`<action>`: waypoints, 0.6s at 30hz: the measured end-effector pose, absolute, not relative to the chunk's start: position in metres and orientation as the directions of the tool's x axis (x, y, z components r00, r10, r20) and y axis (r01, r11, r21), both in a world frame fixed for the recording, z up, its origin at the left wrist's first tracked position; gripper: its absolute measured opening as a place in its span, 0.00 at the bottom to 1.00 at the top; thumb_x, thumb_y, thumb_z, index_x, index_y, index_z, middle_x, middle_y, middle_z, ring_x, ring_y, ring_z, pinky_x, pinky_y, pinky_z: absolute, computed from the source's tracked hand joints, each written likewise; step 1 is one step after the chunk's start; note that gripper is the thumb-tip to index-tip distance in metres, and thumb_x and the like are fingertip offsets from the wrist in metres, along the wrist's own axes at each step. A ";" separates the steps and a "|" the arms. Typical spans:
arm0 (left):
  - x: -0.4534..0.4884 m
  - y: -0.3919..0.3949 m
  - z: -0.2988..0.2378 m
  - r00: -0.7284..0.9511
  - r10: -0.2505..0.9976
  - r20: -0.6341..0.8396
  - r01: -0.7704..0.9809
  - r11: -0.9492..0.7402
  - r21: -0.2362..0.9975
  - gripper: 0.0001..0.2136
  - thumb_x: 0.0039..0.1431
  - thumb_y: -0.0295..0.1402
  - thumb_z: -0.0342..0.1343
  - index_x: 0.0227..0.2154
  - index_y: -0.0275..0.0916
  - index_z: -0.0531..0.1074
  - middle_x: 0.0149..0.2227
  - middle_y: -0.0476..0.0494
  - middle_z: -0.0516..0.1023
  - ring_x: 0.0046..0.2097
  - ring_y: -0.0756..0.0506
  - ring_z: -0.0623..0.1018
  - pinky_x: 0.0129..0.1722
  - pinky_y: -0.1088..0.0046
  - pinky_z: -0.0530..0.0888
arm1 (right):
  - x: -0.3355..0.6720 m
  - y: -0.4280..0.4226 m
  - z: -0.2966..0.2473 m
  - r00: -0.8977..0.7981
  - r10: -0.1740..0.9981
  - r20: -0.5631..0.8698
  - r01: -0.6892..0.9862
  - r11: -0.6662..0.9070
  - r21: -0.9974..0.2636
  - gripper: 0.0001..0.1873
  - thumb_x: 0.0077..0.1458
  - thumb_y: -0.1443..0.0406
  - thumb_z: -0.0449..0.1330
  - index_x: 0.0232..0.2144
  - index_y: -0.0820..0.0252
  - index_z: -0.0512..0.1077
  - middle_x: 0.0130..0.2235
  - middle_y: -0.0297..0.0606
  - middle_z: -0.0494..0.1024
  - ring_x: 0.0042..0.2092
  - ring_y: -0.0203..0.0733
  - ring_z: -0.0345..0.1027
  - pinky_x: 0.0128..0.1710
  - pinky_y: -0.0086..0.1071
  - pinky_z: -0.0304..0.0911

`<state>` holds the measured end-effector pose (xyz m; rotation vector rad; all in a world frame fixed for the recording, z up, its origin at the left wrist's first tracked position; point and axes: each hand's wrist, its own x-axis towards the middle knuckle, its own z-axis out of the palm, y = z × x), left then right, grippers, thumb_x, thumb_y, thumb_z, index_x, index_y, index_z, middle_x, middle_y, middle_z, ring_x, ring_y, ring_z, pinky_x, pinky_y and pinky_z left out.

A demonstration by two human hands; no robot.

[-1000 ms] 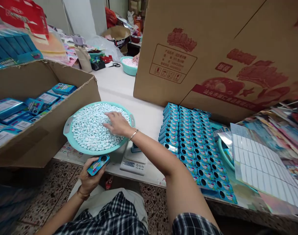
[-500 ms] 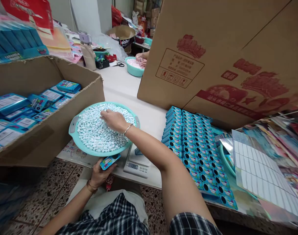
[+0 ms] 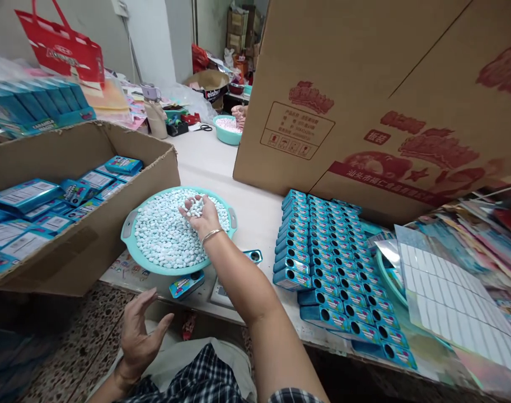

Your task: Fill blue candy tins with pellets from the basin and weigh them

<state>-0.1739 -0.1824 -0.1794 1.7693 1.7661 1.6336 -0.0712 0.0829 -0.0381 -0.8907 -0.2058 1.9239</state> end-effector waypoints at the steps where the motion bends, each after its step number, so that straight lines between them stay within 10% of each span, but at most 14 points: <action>1: -0.174 -0.183 -0.171 -0.283 0.773 0.568 0.613 -0.309 0.727 0.27 0.52 0.32 0.64 0.55 0.42 0.64 0.50 0.38 0.70 0.53 0.37 0.71 0.53 0.51 0.71 | -0.070 0.081 -0.039 -0.252 0.842 -0.478 -0.709 -0.496 -0.501 0.13 0.64 0.60 0.45 0.29 0.57 0.61 0.26 0.31 0.69 0.25 0.33 0.65 0.33 0.37 0.71; 12: -0.077 -0.115 -0.065 0.070 0.937 0.343 0.402 -0.341 0.850 0.24 0.57 0.34 0.59 0.56 0.43 0.62 0.52 0.41 0.73 0.54 0.42 0.74 0.54 0.61 0.72 | 0.055 0.040 -0.022 -0.157 0.954 -0.255 -0.831 -0.267 -0.488 0.17 0.64 0.59 0.44 0.24 0.57 0.60 0.21 0.27 0.57 0.20 0.31 0.50 0.15 0.21 0.46; 18: -0.014 -0.074 -0.075 0.176 0.891 0.420 0.558 -0.441 0.702 0.31 0.52 0.30 0.62 0.59 0.38 0.58 0.56 0.35 0.67 0.59 0.37 0.66 0.59 0.55 0.65 | 0.128 -0.004 -0.036 0.057 0.902 -0.427 -0.919 -0.120 -0.376 0.15 0.63 0.60 0.47 0.25 0.58 0.60 0.19 0.24 0.58 0.19 0.29 0.55 0.17 0.19 0.50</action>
